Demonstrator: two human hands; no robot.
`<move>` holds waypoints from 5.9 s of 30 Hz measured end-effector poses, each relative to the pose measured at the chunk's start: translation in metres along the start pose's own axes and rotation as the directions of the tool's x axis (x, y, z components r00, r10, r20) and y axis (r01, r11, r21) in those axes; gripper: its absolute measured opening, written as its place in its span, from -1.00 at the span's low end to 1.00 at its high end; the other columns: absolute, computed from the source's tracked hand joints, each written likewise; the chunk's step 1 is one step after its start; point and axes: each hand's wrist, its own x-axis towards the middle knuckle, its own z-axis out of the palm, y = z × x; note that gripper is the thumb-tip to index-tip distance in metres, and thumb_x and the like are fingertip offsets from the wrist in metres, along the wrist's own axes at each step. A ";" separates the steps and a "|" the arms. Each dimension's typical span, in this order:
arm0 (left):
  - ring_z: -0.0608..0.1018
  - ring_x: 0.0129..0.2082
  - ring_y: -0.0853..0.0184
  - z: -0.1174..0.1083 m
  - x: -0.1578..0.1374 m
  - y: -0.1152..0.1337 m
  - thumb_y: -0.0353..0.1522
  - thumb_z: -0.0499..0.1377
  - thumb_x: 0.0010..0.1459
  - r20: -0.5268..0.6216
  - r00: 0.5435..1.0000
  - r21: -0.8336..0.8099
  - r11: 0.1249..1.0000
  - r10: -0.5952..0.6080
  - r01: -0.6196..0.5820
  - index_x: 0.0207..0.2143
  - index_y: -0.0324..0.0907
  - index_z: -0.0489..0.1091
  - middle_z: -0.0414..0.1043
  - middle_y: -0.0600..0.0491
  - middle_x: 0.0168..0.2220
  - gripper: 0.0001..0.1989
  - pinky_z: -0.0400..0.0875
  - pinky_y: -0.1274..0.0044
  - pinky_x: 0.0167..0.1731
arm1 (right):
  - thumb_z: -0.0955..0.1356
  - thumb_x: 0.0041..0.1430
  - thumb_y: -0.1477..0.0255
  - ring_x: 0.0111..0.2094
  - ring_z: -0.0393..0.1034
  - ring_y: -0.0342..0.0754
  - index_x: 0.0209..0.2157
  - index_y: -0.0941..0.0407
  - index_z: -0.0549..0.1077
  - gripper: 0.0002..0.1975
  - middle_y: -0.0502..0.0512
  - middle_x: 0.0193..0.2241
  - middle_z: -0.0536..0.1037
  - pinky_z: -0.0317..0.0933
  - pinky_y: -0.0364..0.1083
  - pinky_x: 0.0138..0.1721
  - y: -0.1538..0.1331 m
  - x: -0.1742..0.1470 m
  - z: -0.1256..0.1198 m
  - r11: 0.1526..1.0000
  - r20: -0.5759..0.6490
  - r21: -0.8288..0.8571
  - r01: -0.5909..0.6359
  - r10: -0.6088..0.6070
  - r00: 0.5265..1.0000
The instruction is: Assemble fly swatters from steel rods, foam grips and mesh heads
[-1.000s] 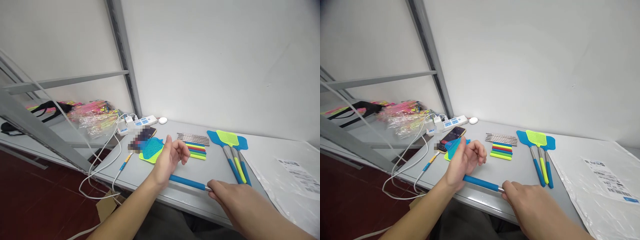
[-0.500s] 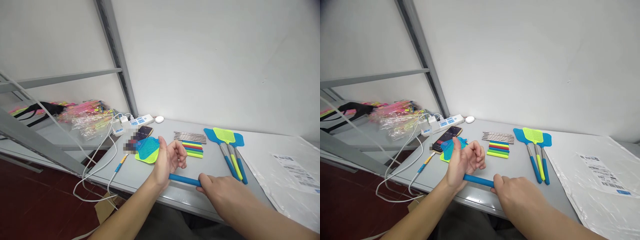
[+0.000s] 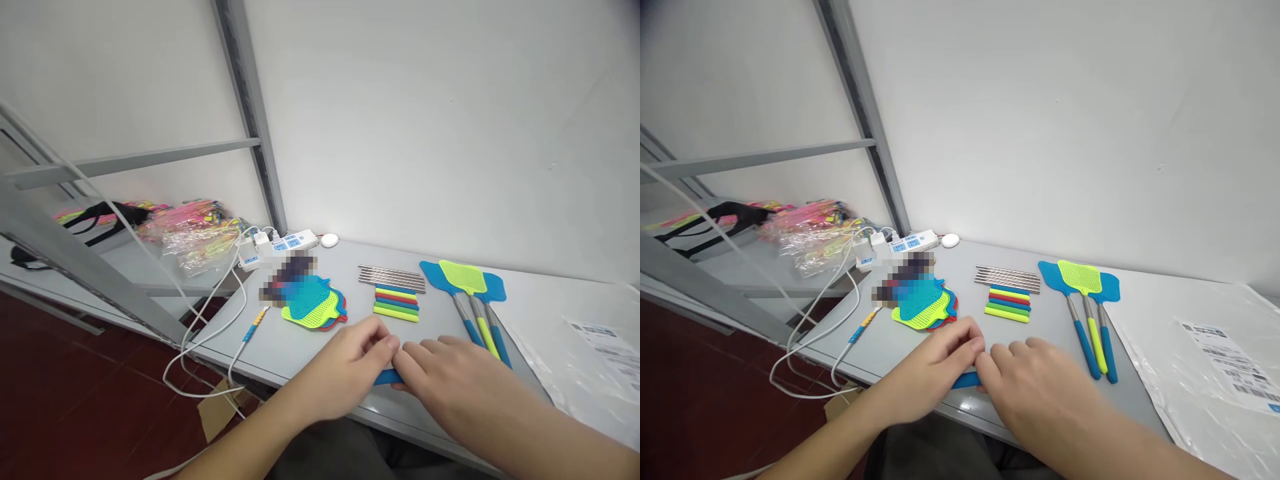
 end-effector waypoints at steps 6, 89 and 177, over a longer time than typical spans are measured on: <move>0.27 -0.48 0.37 -0.016 -0.041 -0.026 -0.09 -0.11 0.38 -0.068 0.997 0.233 0.971 -0.037 0.052 -0.43 -0.12 0.17 0.21 0.17 -0.52 -0.61 0.07 0.52 -0.47 | 0.32 0.27 0.40 -0.41 0.33 0.03 -0.36 0.11 0.38 -0.89 0.07 -0.45 0.44 0.16 0.02 -0.31 0.010 0.050 -0.001 0.988 -0.062 0.066 0.143 -0.139 0.988; 0.28 -0.58 0.41 0.040 -0.001 -0.036 -0.10 -0.06 0.36 0.239 0.953 0.150 0.977 -0.185 0.152 0.09 -0.17 0.42 0.17 0.21 -0.64 -0.52 0.18 0.61 -0.50 | 0.40 0.14 0.13 -0.65 0.08 -0.20 -0.58 0.11 0.35 -0.61 -0.05 -0.67 0.31 -0.01 -0.15 -0.61 -0.028 -0.061 0.078 -0.392 0.379 0.916 0.082 0.915 0.140; -0.02 -0.85 0.60 0.071 -0.036 0.053 -0.17 -0.06 0.39 0.607 0.791 -0.452 0.852 0.077 0.264 -0.35 -0.18 0.28 0.07 0.32 -0.74 -0.66 0.18 0.68 -0.71 | 0.47 0.10 0.23 -0.62 0.14 -0.22 -0.51 0.09 0.42 -0.73 -0.09 -0.64 0.33 0.07 -0.20 -0.58 -0.008 -0.096 -0.068 -0.050 0.009 0.980 0.191 0.978 0.209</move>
